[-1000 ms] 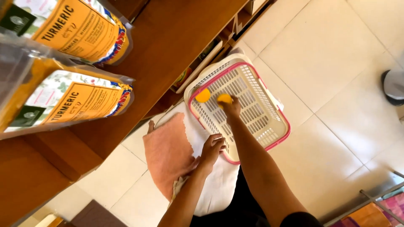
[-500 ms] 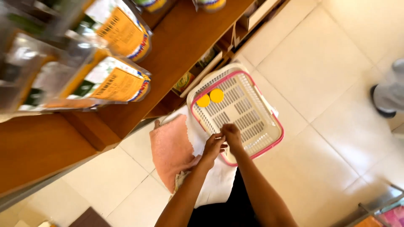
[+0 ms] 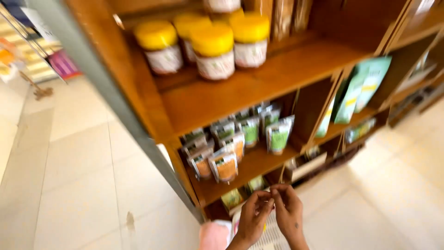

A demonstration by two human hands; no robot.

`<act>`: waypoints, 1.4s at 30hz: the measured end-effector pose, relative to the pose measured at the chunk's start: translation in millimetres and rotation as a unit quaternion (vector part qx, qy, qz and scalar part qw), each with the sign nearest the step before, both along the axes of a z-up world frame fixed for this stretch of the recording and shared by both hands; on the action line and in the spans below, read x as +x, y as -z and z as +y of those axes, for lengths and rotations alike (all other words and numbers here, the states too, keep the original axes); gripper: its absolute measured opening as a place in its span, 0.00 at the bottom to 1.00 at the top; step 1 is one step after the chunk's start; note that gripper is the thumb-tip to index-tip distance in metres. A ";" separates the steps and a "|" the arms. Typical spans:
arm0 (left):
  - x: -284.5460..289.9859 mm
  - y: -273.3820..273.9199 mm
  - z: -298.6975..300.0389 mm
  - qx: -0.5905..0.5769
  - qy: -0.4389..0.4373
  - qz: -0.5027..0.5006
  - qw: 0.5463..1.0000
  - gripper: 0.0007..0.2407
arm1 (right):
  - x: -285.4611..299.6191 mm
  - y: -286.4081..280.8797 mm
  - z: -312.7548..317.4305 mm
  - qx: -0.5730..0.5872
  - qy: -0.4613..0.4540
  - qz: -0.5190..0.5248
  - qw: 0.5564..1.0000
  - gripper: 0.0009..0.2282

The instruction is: The recorder removes jars and packets from a wooden shelf into a basket, wipes the shelf with a pink cloth, and then wipes and restacks the items.

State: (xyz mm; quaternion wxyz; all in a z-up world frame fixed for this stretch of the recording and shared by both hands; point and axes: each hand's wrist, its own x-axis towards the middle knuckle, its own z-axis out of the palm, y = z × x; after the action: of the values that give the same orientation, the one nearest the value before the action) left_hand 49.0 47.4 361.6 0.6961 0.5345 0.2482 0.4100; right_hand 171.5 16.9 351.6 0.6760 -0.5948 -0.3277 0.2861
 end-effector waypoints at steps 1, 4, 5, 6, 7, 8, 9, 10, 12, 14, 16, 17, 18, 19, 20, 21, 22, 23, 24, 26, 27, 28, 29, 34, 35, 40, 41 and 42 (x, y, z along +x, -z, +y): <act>-3.6 -35.7 7.6 0.021 -0.003 -0.012 1.000 0.10 | -0.2 -40.0 4.7 0.021 -0.003 -0.012 1.000 0.05; -18.1 -128.0 20.9 0.141 -0.026 -0.023 0.989 0.15 | -7.3 -156.8 7.2 0.116 -0.012 -0.153 0.981 0.05; -21.8 -149.3 26.1 0.174 -0.041 -0.025 0.984 0.18 | -10.3 -195.0 8.0 0.165 0.003 -0.272 0.948 0.05; -26.1 -168.2 25.6 0.202 -0.055 -0.027 0.978 0.21 | -14.5 -230.7 2.0 0.206 0.022 -0.386 0.899 0.05; -28.3 -190.3 26.7 0.214 -0.055 -0.035 0.975 0.21 | -19.1 -263.1 5.5 0.217 0.027 -0.392 0.893 0.05; -32.2 -210.3 25.5 0.210 -0.046 -0.058 0.975 0.24 | -25.4 -293.2 6.8 0.209 0.025 -0.421 0.882 0.06; -36.0 -229.6 24.5 0.205 -0.037 -0.081 0.975 0.27 | -31.7 -322.7 8.0 0.199 0.024 -0.450 0.870 0.07; -36.1 -237.7 28.9 0.213 -0.036 -0.086 0.973 0.27 | -35.5 -343.1 15.7 0.206 0.028 -0.454 0.867 0.07; -36.8 -251.4 36.6 0.220 -0.034 -0.089 0.971 0.30 | -43.8 -381.7 29.9 0.257 0.005 -0.586 0.768 0.11; -34.8 -251.9 40.7 0.227 -0.036 -0.089 0.969 0.30 | -46.6 -401.6 54.0 0.250 0.002 -0.620 0.744 0.14; -33.4 -253.5 42.2 0.235 -0.037 -0.090 0.967 0.31 | -48.2 -412.9 75.7 0.242 0.000 -0.652 0.718 0.16; -33.2 -254.8 41.2 0.211 -0.013 -0.099 0.972 0.31 | -48.5 -414.3 85.4 0.226 0.000 -0.677 0.701 0.19; -33.1 -256.1 40.4 0.185 0.011 -0.107 0.977 0.32 | -48.8 -415.8 95.3 0.208 0.001 -0.700 0.683 0.21; -34.4 -258.7 41.7 0.189 0.012 -0.110 0.976 0.32 | -48.1 -414.8 102.6 0.211 0.003 -0.702 0.680 0.21; -35.2 -259.5 41.3 0.177 0.016 -0.095 0.979 0.32 | -47.0 -412.2 109.1 0.198 0.005 -0.712 0.674 0.21; -35.8 -260.0 41.2 0.165 0.021 -0.080 0.983 0.32 | -45.7 -409.3 115.8 0.184 0.007 -0.721 0.668 0.21; -35.6 -259.5 41.0 0.163 0.022 -0.083 0.983 0.32 | -46.6 -406.5 114.3 0.182 0.007 -0.723 0.666 0.21; -35.0 -259.0 41.0 0.168 0.024 -0.086 0.982 0.32 | -47.2 -403.7 112.7 0.186 0.009 -0.720 0.669 0.20; -34.8 -259.8 42.8 0.175 0.027 -0.089 0.980 0.33 | -47.9 -402.4 112.5 0.192 0.012 -0.716 0.671 0.19; -37.8 -264.6 38.9 0.174 0.028 -0.074 0.982 0.33 | -51.9 -405.7 105.1 0.178 0.003 -0.701 0.691 0.19; -39.6 -267.0 36.9 0.171 0.028 -0.057 0.983 0.33 | -54.1 -407.2 101.5 0.162 -0.008 -0.683 0.712 0.19; -37.6 -263.2 39.3 0.170 0.030 -0.057 0.983 0.33 | -53.9 -406.6 99.6 0.161 -0.008 -0.684 0.712 0.19; -35.4 -259.3 42.0 0.172 0.031 -0.071 0.982 0.33 | -53.4 -405.7 98.0 0.144 -0.027 -0.663 0.734 0.19; -28.7 -257.5 39.5 0.151 0.035 -0.085 0.984 0.32 | -51.5 -401.3 81.3 0.159 -0.045 -0.626 0.762 0.19; -26.3 -252.9 40.6 0.160 0.036 -0.106 0.981 0.32 | -50.1 -398.6 77.8 0.188 -0.034 -0.624 0.757 0.19; -26.1 -244.8 32.0 0.170 0.059 -0.194 0.964 0.32 | -41.8 -373.3 44.8 0.278 0.011 -0.610 0.742 0.20; -29.5 -247.0 26.0 0.143 0.070 -0.230 0.960 0.34 | -42.5 -365.8 32.0 0.301 0.035 -0.591 0.747 0.20; -33.6 -247.8 18.9 0.113 0.080 -0.265 0.954 0.35 | -43.7 -356.9 18.6 0.321 0.057 -0.571 0.753 0.20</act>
State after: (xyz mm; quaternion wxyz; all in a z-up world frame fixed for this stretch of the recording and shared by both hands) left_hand 15.4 66.3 609.3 0.7023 0.5001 -0.0367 0.5052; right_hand 127.7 35.5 708.5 0.5295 -0.4128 -0.6909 -0.2683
